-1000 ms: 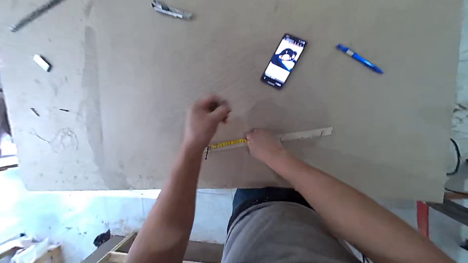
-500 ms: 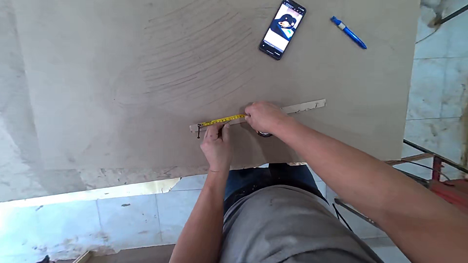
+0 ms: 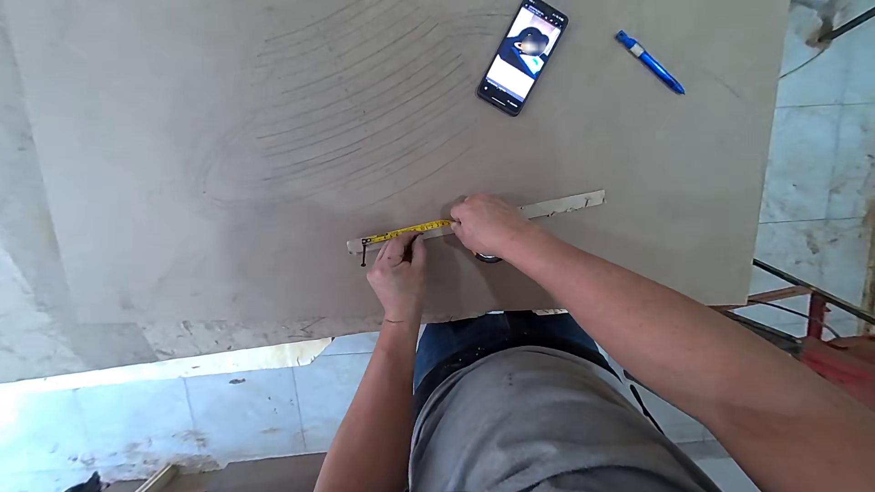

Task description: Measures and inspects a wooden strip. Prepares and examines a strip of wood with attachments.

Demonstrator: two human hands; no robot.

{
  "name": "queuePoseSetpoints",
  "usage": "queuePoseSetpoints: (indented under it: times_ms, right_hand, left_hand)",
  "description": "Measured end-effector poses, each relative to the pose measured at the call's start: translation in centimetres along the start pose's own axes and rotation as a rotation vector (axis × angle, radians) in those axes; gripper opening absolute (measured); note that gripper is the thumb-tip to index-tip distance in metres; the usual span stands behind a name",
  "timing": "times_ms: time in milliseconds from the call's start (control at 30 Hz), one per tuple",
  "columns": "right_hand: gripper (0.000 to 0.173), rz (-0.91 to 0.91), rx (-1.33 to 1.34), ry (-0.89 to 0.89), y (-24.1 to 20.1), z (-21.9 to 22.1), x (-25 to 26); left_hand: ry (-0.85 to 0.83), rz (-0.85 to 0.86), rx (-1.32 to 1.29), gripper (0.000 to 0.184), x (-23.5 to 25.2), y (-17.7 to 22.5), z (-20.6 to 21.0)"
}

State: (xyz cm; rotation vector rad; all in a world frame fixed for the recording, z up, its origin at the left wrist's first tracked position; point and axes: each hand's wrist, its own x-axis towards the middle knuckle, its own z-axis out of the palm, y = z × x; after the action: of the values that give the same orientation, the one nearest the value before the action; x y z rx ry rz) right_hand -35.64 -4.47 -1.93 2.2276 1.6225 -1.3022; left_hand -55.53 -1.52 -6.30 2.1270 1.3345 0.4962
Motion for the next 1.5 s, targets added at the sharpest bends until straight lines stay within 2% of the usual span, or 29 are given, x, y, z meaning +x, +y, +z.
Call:
queuePoseSetpoints:
  times_ms: [500, 600, 700, 800, 900, 1000, 1067, 1100, 1200, 1233, 1300, 1367, 1467, 1500]
  right_hand:
    - [0.024, -0.008, 0.011, -0.008, 0.2, 0.1, 0.3]
    - [0.028, 0.009, 0.122, -0.027, 1.0, -0.7, 0.2]
    - [0.032, 0.044, 0.259, 0.082, 3.4, -2.0, 0.1]
    - [0.032, 0.042, 0.188, 0.148, 4.4, -3.4, 0.7]
    - [0.031, -0.073, 0.046, 0.188, 3.8, -4.6, 2.5]
    - [0.027, -0.253, -0.133, 0.403, 1.8, -4.4, 3.8]
    - [0.022, -0.334, -0.160, 0.538, -0.7, -2.8, 2.3]
    - [0.021, -0.307, -0.114, 0.528, -2.1, -1.5, 1.1]
    - [0.029, -0.052, 0.184, 0.273, -4.4, 2.3, -0.6]
    - [0.031, 0.007, 0.262, 0.265, -4.5, 3.0, -0.4]
    - [0.030, 0.073, 0.314, 0.291, -4.8, 3.6, -0.1]
    - [0.027, 0.101, 0.258, 0.316, -5.2, 3.9, -0.2]
    - [0.019, 0.079, 0.181, 0.434, -4.7, 5.0, -0.3]
    - [0.017, 0.059, 0.170, 0.480, -4.5, 5.6, -0.3]
  left_hand:
    - [0.016, 0.069, 0.074, 0.009, 0.3, -0.1, 0.5]
    - [0.019, 0.118, 0.118, 0.010, 0.5, 0.0, 0.7]
    - [0.025, 0.158, 0.118, 0.010, 0.8, -0.1, 1.0]
    - [0.043, 0.175, 0.107, 0.010, 0.9, -0.6, 1.1]
    - [0.037, 0.184, 0.113, 0.010, 1.0, -0.4, 1.2]
    - [0.039, 0.182, 0.103, 0.010, 1.1, -0.4, 1.1]
    - [0.010, 0.186, 0.089, 0.009, 1.2, -0.5, 0.8]
    - [-0.007, 0.191, 0.087, 0.009, 1.3, -0.5, 0.6]
    - [-0.052, 0.193, 0.075, 0.013, 1.4, -0.5, 0.2]
    - [-0.066, 0.196, 0.072, 0.015, 1.6, -0.6, 0.2]
    - [-0.112, 0.190, 0.080, 0.016, 1.9, -0.5, -0.3]
    - [-0.211, 0.173, 0.141, 0.018, 2.1, 0.4, -1.7]
    - [-0.248, 0.251, 0.327, 0.022, 3.5, 1.6, -3.4]
    - [-0.306, 0.240, 0.409, 0.025, 4.2, 1.8, -3.7]
